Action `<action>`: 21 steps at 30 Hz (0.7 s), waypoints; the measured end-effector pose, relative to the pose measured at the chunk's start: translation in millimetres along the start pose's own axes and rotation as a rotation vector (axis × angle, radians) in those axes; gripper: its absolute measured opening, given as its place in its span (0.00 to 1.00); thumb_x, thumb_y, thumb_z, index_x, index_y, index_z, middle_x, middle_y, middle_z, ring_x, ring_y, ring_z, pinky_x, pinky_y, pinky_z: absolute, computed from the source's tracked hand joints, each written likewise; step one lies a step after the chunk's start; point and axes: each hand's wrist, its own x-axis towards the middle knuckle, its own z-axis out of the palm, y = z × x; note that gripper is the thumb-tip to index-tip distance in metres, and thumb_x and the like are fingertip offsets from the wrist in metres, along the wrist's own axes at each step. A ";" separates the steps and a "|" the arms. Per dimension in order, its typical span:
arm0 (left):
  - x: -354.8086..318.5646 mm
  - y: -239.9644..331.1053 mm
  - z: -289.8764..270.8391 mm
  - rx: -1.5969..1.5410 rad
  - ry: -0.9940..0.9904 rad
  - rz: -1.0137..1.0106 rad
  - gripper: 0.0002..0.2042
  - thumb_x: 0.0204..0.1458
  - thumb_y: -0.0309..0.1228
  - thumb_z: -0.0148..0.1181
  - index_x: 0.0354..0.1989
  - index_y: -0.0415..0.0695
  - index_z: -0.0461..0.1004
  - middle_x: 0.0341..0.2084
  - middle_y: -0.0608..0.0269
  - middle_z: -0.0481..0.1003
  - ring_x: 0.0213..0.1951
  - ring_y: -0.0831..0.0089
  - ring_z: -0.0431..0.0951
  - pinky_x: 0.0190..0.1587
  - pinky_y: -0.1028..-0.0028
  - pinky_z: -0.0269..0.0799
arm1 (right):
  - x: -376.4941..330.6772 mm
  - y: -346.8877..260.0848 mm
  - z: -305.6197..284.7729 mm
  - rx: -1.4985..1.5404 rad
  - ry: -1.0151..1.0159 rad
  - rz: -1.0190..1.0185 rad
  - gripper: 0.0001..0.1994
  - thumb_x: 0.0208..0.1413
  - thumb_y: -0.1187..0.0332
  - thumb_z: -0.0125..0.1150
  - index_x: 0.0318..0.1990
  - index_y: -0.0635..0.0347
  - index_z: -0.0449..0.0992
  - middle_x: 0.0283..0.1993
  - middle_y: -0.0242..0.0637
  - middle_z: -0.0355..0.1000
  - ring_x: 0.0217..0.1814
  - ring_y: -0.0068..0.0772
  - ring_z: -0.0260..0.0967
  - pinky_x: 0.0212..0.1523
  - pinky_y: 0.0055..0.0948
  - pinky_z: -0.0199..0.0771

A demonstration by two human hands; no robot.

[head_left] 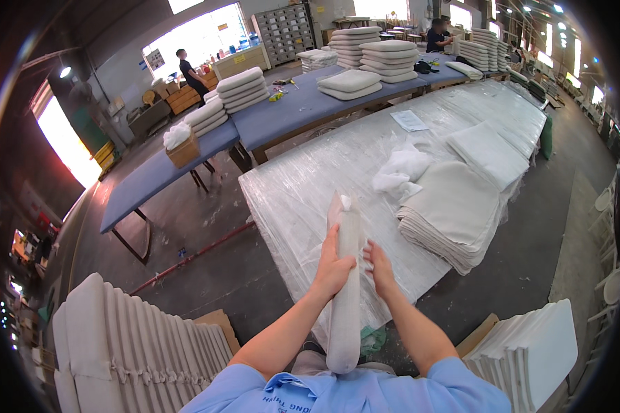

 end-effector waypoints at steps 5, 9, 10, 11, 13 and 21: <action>-0.6 8.7 21.5 -0.033 -0.065 0.011 0.48 0.42 0.23 0.55 0.78 0.39 0.43 0.74 0.46 0.51 0.73 0.56 0.55 0.72 0.66 0.52 | 76.9 -96.6 -4.7 -0.192 0.118 -0.485 0.34 0.72 0.41 0.41 0.67 0.65 0.67 0.64 0.44 0.70 0.64 0.34 0.66 0.60 0.33 0.66; 5.9 9.4 18.8 -0.019 -0.080 0.034 0.47 0.43 0.24 0.56 0.77 0.38 0.44 0.74 0.45 0.51 0.74 0.55 0.53 0.73 0.64 0.51 | 122.8 -121.2 0.0 -0.074 -0.077 -0.311 0.30 0.72 0.42 0.42 0.49 0.64 0.78 0.46 0.39 0.75 0.50 0.29 0.69 0.53 0.30 0.67; 5.9 9.8 16.8 -0.021 -0.095 0.039 0.46 0.45 0.24 0.56 0.77 0.37 0.44 0.74 0.45 0.50 0.74 0.54 0.52 0.74 0.63 0.50 | 126.6 -124.0 -2.3 -0.097 -0.044 -0.319 0.29 0.73 0.42 0.42 0.44 0.62 0.77 0.42 0.35 0.73 0.46 0.27 0.67 0.49 0.29 0.66; 3.7 5.7 9.3 -0.004 -0.083 0.033 0.45 0.47 0.25 0.56 0.77 0.37 0.43 0.74 0.44 0.49 0.75 0.52 0.50 0.74 0.61 0.49 | 127.6 -121.9 9.0 -0.105 -0.039 -0.317 0.28 0.73 0.42 0.43 0.39 0.60 0.76 0.37 0.31 0.70 0.41 0.25 0.65 0.45 0.27 0.65; 10.2 -11.9 0.8 -0.016 -0.049 0.098 0.42 0.51 0.26 0.57 0.76 0.37 0.45 0.73 0.45 0.52 0.74 0.54 0.53 0.73 0.62 0.51 | 126.6 -121.5 23.5 -0.080 -0.035 -0.347 0.27 0.73 0.43 0.43 0.33 0.57 0.73 0.31 0.25 0.66 0.34 0.21 0.61 0.38 0.25 0.62; 80.4 11.4 -19.9 0.546 0.090 0.583 0.25 0.57 0.32 0.61 0.64 0.44 0.69 0.71 0.37 0.55 0.71 0.43 0.58 0.71 0.55 0.55 | 109.5 -114.6 27.4 0.026 -0.027 -0.545 0.18 0.72 0.53 0.52 0.34 0.55 0.74 0.27 0.19 0.63 0.30 0.13 0.56 0.31 0.21 0.57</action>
